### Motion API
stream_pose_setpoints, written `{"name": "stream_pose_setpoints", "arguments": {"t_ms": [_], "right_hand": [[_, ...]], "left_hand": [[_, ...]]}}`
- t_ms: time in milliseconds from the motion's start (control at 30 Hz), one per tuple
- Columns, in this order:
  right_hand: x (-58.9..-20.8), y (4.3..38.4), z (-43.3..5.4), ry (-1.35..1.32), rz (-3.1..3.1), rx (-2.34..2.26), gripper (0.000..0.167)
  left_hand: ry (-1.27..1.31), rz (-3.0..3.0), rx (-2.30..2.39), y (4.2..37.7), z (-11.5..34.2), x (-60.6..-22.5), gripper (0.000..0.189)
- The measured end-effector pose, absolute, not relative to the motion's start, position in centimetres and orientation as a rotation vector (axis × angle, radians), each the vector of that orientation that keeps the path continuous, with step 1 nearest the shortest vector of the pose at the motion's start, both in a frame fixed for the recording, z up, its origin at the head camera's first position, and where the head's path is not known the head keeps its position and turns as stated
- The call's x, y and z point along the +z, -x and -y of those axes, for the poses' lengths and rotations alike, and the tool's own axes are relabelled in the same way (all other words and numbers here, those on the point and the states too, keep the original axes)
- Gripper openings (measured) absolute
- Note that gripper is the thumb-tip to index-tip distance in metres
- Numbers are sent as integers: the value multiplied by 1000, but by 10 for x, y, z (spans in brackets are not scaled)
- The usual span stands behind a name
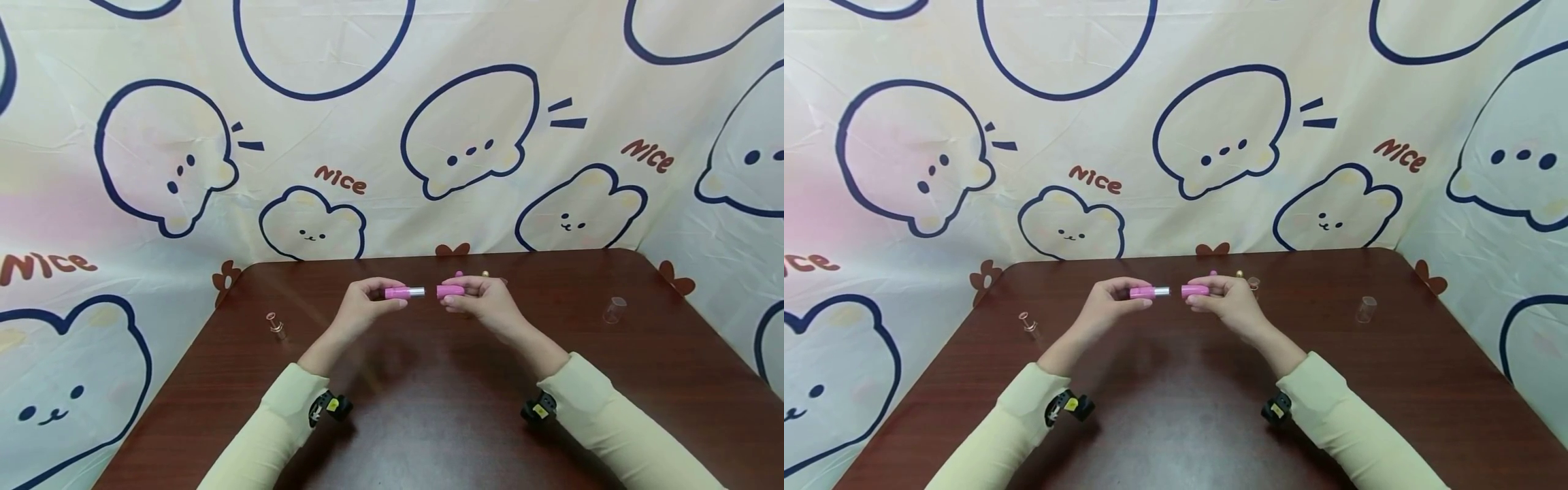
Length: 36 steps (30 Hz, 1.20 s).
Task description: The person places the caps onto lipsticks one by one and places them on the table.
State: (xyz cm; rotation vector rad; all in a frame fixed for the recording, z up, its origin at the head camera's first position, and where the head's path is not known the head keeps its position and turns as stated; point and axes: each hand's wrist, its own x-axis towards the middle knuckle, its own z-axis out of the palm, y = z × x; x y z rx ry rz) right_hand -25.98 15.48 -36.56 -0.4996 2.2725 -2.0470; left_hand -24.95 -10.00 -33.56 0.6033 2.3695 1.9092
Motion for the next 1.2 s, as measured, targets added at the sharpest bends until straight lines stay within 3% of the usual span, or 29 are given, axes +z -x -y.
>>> {"name": "stream_pose_setpoints", "arguments": {"t_ms": [1200], "right_hand": [[-369,256,-132,481,-2065,-2119,37]], "left_hand": [[-656,-2339,1892,246,84,-342,26]]}}
